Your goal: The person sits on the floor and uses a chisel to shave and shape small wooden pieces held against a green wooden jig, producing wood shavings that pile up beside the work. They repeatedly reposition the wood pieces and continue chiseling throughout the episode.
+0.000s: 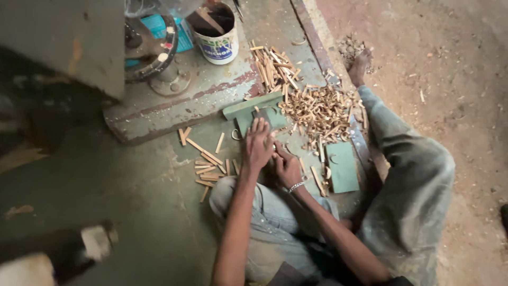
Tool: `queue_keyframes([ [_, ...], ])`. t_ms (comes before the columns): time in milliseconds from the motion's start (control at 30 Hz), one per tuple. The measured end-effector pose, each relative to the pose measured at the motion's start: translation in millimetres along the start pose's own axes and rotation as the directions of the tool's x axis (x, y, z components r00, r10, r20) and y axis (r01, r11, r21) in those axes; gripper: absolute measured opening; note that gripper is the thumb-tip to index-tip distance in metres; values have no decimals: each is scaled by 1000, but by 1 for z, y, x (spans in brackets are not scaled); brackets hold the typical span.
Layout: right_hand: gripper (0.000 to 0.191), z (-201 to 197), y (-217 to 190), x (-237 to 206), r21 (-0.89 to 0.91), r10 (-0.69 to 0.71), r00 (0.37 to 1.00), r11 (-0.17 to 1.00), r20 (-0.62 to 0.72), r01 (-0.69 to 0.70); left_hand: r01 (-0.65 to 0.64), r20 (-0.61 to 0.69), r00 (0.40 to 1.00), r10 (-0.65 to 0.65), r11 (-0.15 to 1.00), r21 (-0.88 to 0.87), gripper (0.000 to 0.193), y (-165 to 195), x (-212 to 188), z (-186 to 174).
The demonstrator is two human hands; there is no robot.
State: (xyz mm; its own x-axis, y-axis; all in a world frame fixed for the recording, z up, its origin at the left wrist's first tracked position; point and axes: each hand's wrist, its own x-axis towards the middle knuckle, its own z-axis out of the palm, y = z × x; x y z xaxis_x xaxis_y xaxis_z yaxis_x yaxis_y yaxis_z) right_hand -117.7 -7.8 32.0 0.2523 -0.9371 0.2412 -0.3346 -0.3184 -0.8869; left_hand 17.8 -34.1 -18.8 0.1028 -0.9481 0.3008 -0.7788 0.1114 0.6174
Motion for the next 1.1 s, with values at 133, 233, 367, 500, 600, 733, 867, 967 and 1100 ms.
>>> queue_keyframes([
  [133, 48, -18, -1, 0, 157, 453, 871, 862, 188, -482, 51, -149, 985, -82, 978, -202, 38, 13, -30, -10],
  [233, 50, -52, 0, -12, 372, 608, 721, 618, 332, -692, 165, -254, 942, -221, 961, -222, 32, 19, -43, -21],
  [367, 51, -96, 8, -39, 442, 586, 758, 621, 286, -647, 426, -247, 848, -468, 881, -208, 25, 16, -34, -28],
  [500, 52, -107, 24, -58, 457, 632, 737, 595, 242, -660, 271, -297, 911, -285, 959, -88, 22, 6, -8, -28],
  [600, 53, -105, 34, -57, 536, 642, 725, 532, 250, -656, 181, -125, 976, -177, 983, 27, 25, -4, 10, -30],
  [733, 52, -108, 38, -55, 544, 618, 742, 540, 261, -642, 79, 29, 996, -87, 975, 207, 25, -5, 26, -36],
  [867, 55, -116, 32, -57, 581, 634, 714, 472, 298, -663, -111, 188, 982, 31, 893, 435, 16, 1, 38, -40],
  [967, 54, -121, 30, -56, 581, 638, 701, 453, 319, -676, 55, 159, 976, -148, 876, 479, 10, 9, 47, -37],
  [1100, 54, -122, 30, -54, 572, 652, 679, 431, 337, -698, 398, 68, 902, -427, 882, 253, 20, 11, 54, -35],
])
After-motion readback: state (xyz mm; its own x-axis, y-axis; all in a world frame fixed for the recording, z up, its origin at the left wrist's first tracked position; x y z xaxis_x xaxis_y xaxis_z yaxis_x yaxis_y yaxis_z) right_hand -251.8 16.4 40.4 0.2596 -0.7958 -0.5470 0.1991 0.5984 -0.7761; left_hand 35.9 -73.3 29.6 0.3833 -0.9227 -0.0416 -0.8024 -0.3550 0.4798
